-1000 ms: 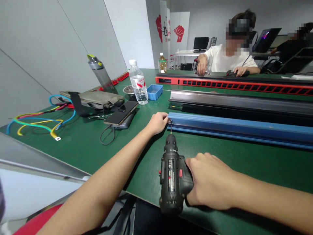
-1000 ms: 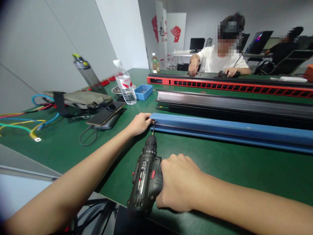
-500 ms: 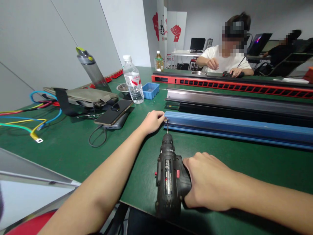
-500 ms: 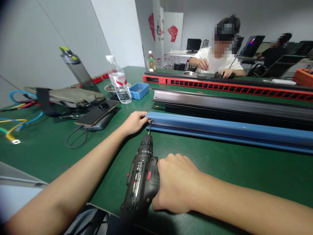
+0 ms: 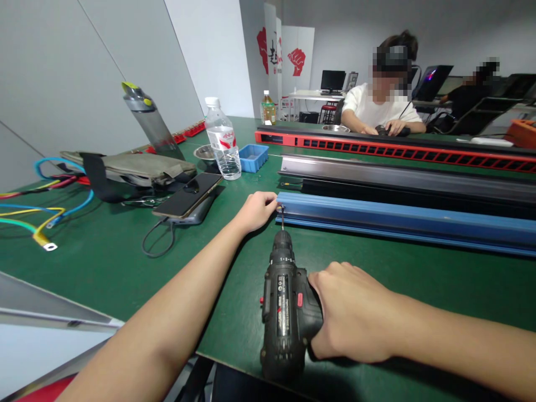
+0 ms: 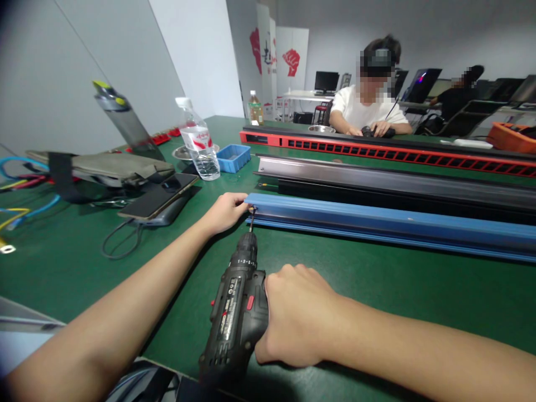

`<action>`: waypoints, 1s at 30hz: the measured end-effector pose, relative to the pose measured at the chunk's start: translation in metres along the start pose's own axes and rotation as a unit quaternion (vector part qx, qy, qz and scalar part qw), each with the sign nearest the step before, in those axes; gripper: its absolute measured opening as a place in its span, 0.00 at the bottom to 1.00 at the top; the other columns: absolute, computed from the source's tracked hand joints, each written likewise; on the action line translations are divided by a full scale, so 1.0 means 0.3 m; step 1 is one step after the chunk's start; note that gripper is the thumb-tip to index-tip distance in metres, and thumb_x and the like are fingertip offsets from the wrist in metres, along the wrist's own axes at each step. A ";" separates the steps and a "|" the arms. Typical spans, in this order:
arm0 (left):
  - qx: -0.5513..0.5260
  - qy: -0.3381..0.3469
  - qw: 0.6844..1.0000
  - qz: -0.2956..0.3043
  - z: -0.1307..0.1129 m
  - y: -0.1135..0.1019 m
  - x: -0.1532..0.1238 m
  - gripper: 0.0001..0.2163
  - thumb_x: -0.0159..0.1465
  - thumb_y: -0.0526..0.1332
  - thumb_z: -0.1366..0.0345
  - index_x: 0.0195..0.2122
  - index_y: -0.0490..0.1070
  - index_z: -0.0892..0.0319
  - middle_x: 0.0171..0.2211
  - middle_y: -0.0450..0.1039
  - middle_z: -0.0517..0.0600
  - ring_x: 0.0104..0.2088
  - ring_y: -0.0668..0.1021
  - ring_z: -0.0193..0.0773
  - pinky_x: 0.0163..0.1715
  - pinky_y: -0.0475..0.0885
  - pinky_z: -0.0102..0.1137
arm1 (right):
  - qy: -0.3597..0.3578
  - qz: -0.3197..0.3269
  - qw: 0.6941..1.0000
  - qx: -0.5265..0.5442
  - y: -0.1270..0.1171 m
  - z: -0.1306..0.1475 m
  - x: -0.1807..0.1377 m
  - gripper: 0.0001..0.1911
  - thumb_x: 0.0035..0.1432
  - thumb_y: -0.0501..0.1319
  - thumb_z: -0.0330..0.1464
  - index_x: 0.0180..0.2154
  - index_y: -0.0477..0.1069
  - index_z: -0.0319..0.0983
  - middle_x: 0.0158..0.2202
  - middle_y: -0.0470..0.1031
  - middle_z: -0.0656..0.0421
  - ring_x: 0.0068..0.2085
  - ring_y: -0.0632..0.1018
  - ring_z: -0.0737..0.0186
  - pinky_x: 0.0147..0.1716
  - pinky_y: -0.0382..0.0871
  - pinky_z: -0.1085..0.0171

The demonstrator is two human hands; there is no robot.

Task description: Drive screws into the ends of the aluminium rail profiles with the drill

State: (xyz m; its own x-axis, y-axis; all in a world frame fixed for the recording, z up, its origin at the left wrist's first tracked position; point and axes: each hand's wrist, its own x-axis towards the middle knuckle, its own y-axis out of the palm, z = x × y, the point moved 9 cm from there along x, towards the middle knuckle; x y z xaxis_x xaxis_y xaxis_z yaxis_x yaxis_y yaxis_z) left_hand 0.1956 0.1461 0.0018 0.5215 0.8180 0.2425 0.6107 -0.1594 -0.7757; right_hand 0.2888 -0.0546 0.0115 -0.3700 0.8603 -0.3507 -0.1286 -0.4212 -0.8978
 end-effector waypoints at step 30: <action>-0.013 -0.001 1.000 0.001 -0.009 -0.003 -0.001 0.14 0.62 0.52 0.60 0.27 0.73 0.61 0.27 0.76 0.49 0.33 0.75 0.38 0.34 0.66 0.27 | 0.002 0.003 1.000 -0.002 -0.002 0.002 -0.006 0.15 0.40 0.65 0.44 0.27 0.77 0.40 0.24 0.78 0.54 0.25 0.78 0.52 0.20 0.59 0.64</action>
State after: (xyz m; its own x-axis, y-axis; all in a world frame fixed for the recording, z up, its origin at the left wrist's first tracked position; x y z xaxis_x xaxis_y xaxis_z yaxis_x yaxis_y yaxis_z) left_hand 0.1964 0.1445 0.0039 0.5214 0.8192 0.2387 0.6249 -0.1761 -0.7606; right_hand 0.2890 -0.0560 0.0129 -0.3664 0.8592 -0.3570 -0.1221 -0.4248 -0.8970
